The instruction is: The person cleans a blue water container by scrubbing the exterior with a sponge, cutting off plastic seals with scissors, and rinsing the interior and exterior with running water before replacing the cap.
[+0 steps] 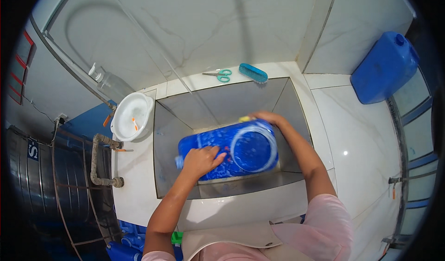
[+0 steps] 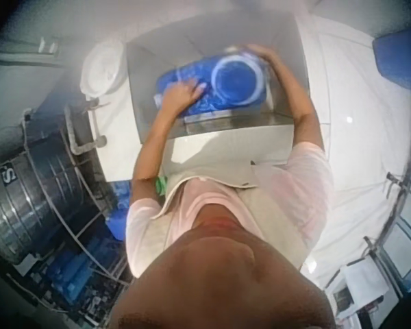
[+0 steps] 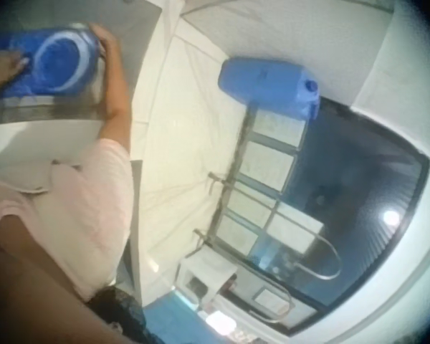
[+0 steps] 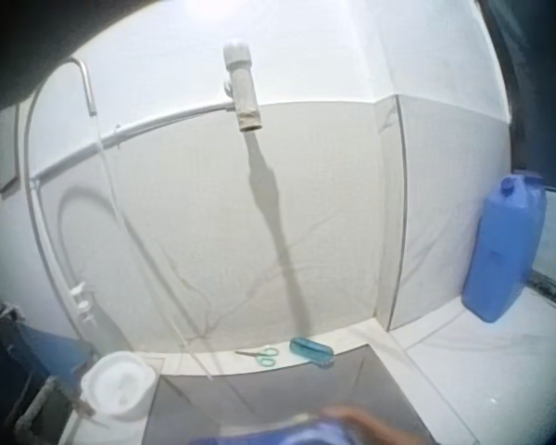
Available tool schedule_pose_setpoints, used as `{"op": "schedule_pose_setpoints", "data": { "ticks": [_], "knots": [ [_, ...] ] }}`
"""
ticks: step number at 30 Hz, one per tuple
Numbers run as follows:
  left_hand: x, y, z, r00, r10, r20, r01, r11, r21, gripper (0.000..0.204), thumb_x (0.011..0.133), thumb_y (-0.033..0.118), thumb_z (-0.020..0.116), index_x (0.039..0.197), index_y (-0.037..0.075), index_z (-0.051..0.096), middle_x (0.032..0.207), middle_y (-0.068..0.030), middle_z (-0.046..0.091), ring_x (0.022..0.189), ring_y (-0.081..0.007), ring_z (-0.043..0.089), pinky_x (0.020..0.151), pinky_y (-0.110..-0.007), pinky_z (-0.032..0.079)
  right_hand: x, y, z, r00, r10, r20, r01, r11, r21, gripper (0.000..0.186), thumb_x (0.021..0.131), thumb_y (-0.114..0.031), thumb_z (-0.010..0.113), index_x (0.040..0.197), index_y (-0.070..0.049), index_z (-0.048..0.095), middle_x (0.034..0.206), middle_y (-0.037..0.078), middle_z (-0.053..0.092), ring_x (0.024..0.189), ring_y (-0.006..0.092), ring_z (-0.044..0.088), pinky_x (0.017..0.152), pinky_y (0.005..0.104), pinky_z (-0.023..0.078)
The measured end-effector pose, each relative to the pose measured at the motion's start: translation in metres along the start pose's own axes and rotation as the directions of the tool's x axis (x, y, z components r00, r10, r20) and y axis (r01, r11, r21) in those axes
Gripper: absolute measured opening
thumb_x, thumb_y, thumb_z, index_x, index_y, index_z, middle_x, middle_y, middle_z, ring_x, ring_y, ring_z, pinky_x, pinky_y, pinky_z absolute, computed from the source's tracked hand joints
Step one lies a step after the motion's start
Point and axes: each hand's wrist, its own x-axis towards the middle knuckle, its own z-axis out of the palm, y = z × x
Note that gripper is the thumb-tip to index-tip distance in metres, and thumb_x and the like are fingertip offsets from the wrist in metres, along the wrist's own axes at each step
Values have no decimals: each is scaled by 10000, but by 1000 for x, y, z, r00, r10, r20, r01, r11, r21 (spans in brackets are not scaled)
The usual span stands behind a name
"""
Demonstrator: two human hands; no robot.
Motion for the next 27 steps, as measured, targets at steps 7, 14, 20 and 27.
{"op": "schedule_pose_setpoints", "data": {
  "ticks": [7,14,20,27],
  "knots": [
    [64,9,5,966,216,-143,-192,968,162,266,830,264,536,980,47,565,1108,-170,538,1081,-314,520,931,-418,368,-36,-40,68,996,41,-73,14,780,626,537,968,-427,348,1342,-47,408,1240,102,535,1053,182,554,966,321,403],
    [101,39,29,924,-374,85,358,761,-541,831,761,142,560,1354,-175,73,1322,-373,330,1196,-461,405,1011,-426,340,-9,84,82,804,331,-494,116,727,677,622,966,-517,232,1365,-59,367,1381,118,392,1317,219,301,1088,340,236],
    [53,-3,29,986,-128,-111,65,889,-453,708,779,93,535,1405,80,203,819,-224,612,604,-299,628,603,-393,500,-4,-68,90,109,-581,-807,56,814,-579,283,902,-238,462,1084,-30,523,1087,170,514,1052,356,438,907,447,344],
    [41,-13,17,987,-158,-26,137,916,-377,529,828,199,557,1290,29,364,950,-273,601,790,-386,607,726,-446,471,-30,-112,105,268,-719,-642,-96,643,-760,212,799,-152,512,960,-41,592,988,152,553,973,338,480,852,452,381]
  ]
}}
